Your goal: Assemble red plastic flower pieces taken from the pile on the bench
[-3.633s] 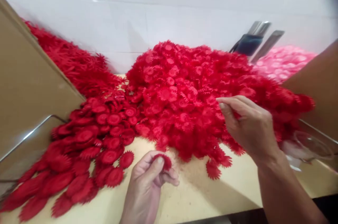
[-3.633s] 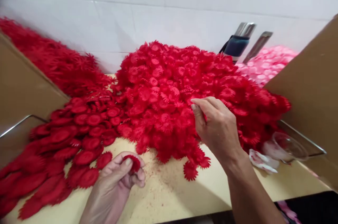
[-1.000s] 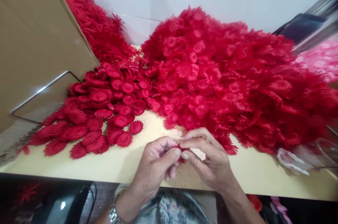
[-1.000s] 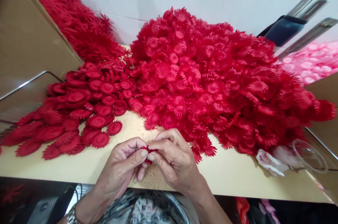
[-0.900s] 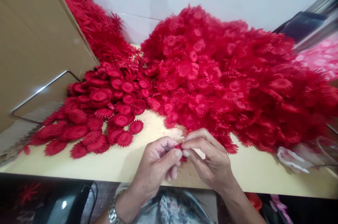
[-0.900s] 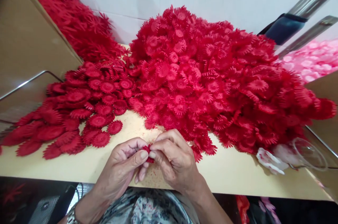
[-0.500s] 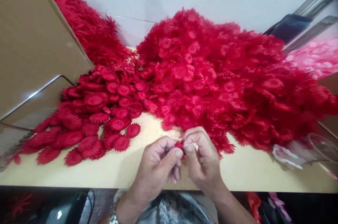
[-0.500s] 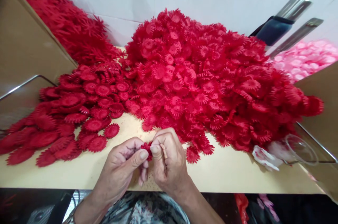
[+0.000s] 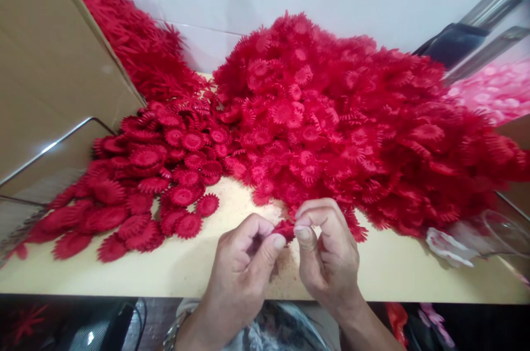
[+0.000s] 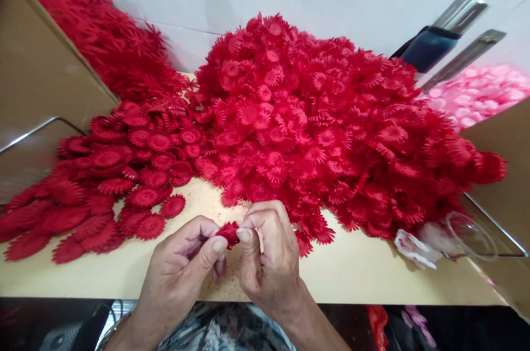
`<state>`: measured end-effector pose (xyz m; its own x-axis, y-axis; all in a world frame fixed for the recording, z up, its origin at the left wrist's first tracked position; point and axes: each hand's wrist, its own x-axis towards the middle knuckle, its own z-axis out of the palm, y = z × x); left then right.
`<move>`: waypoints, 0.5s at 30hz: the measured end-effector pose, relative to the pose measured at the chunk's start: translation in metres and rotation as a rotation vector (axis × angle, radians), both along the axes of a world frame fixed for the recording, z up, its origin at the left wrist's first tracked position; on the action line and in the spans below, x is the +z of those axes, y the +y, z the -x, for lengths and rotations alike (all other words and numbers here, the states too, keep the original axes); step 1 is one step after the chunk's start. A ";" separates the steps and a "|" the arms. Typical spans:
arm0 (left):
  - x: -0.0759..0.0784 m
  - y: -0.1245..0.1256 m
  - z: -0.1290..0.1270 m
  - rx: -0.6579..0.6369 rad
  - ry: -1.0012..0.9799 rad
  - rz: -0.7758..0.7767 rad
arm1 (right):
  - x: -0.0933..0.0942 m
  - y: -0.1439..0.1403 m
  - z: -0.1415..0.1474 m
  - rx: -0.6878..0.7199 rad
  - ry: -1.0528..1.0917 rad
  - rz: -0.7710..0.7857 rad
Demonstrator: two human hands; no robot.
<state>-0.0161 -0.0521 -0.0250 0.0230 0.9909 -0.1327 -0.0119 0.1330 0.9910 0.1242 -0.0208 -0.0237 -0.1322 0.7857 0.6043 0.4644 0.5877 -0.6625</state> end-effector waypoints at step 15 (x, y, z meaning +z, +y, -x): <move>0.000 0.013 0.003 0.102 -0.663 0.257 | 0.069 0.113 -0.133 -0.695 -0.797 -0.231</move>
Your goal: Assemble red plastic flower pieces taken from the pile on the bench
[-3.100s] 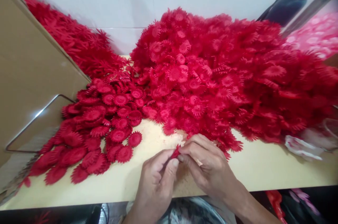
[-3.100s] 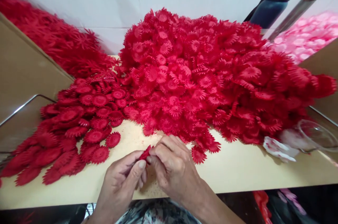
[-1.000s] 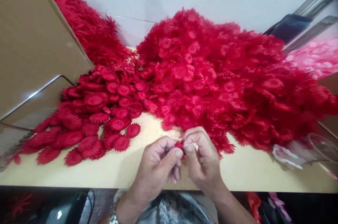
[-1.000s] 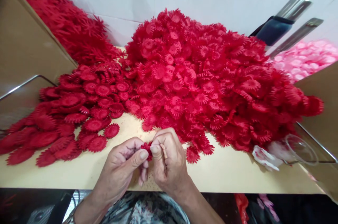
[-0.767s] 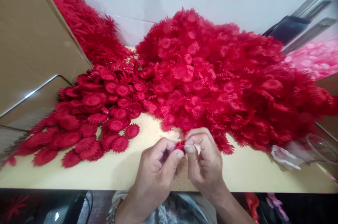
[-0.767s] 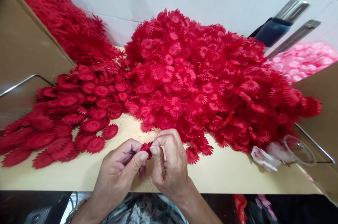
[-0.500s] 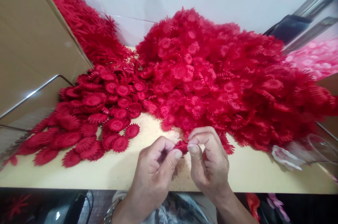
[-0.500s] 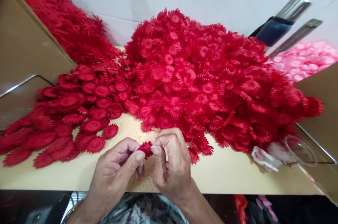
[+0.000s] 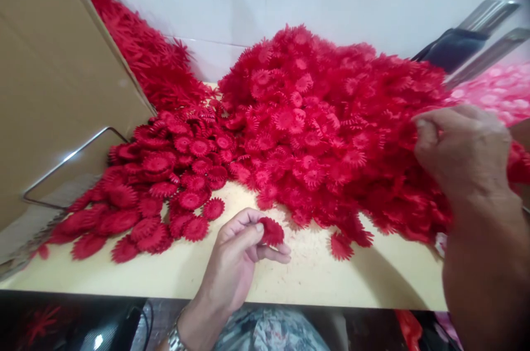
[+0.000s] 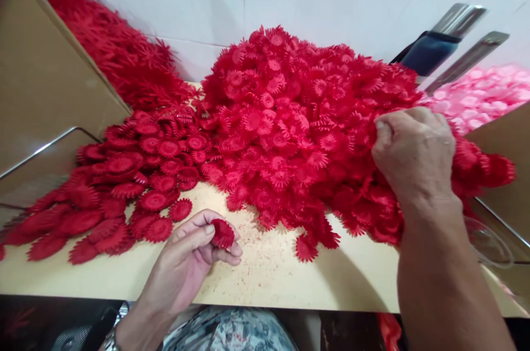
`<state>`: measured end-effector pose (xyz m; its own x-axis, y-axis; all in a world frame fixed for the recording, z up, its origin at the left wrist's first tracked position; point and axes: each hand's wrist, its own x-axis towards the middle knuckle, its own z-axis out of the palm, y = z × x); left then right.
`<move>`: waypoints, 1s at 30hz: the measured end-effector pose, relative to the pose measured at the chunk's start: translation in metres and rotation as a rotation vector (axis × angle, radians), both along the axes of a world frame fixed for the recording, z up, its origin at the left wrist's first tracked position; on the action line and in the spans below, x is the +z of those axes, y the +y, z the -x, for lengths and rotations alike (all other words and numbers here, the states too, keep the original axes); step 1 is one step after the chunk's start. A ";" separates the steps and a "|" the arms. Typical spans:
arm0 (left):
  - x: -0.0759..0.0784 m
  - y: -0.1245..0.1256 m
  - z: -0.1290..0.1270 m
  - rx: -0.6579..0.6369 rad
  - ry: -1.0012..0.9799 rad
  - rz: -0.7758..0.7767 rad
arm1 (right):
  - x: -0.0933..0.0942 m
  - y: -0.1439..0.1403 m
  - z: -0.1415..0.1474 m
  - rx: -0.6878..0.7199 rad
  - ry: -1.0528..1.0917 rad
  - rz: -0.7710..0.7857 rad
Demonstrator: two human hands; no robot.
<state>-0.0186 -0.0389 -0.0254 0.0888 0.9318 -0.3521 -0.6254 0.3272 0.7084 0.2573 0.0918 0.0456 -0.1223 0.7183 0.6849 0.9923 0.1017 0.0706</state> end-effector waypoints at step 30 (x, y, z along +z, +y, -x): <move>-0.009 -0.013 -0.010 0.039 0.298 -0.022 | -0.058 -0.111 0.130 0.899 0.719 0.543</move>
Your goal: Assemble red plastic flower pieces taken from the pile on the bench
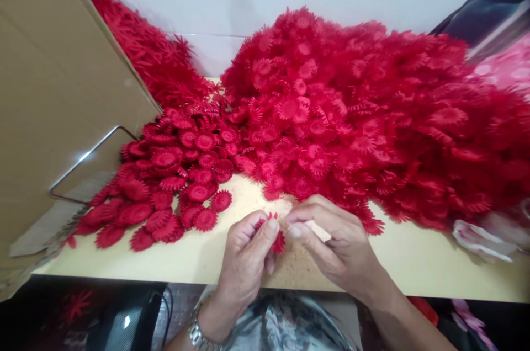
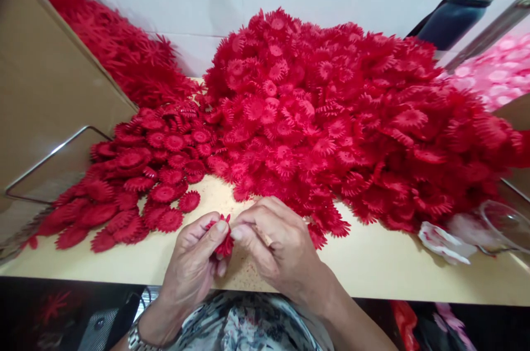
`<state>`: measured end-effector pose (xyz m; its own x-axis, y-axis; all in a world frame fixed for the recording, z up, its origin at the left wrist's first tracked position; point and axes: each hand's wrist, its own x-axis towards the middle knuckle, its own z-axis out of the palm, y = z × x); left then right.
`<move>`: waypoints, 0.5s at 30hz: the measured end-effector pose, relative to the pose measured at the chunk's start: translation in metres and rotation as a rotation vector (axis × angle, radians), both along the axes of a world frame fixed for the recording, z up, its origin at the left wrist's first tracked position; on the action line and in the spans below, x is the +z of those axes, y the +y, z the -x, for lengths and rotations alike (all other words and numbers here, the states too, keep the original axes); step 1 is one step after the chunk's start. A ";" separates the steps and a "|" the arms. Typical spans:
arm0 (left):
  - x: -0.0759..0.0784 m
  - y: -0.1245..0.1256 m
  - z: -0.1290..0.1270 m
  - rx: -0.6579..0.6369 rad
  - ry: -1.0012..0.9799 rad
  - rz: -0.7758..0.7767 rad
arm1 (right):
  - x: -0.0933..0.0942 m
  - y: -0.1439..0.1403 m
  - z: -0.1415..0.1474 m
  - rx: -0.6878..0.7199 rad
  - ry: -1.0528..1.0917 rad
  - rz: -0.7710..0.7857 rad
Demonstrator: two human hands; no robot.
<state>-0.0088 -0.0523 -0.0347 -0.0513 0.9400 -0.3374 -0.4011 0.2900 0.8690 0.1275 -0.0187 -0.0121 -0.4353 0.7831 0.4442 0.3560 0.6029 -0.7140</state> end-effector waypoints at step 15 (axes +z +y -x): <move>-0.004 -0.009 0.005 -0.090 0.138 -0.113 | -0.016 -0.013 0.002 -0.023 0.136 0.311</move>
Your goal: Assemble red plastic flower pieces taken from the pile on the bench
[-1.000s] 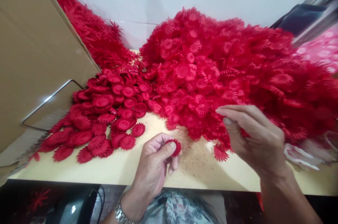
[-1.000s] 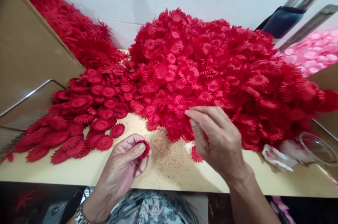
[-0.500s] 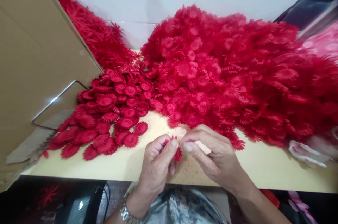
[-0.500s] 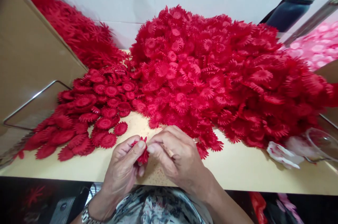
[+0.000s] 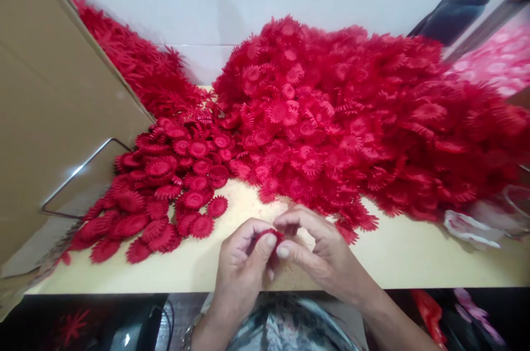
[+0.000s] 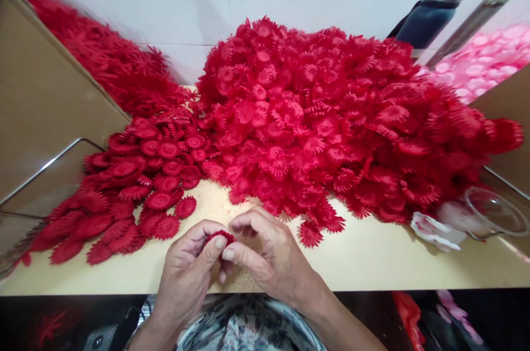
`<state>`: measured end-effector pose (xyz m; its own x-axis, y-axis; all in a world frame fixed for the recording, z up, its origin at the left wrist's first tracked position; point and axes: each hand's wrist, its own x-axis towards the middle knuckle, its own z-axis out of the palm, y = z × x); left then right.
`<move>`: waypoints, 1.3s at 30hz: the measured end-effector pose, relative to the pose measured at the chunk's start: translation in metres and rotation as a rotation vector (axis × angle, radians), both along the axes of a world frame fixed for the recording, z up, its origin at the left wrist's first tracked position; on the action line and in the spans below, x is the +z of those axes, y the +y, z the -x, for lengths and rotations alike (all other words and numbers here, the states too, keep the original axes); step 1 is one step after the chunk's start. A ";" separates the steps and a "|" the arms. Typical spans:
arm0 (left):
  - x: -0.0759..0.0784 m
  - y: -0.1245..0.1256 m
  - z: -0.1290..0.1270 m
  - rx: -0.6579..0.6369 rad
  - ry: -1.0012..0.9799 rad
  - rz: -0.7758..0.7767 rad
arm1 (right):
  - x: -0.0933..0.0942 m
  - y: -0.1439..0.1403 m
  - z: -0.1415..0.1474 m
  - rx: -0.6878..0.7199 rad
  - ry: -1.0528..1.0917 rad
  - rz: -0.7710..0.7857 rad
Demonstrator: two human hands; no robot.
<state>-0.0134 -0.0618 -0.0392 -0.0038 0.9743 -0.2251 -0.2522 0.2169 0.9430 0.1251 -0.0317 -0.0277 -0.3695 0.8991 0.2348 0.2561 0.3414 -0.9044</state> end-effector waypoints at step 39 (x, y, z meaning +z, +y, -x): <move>0.007 0.010 -0.053 -0.138 -0.232 0.056 | -0.021 -0.008 -0.028 -0.323 0.129 0.076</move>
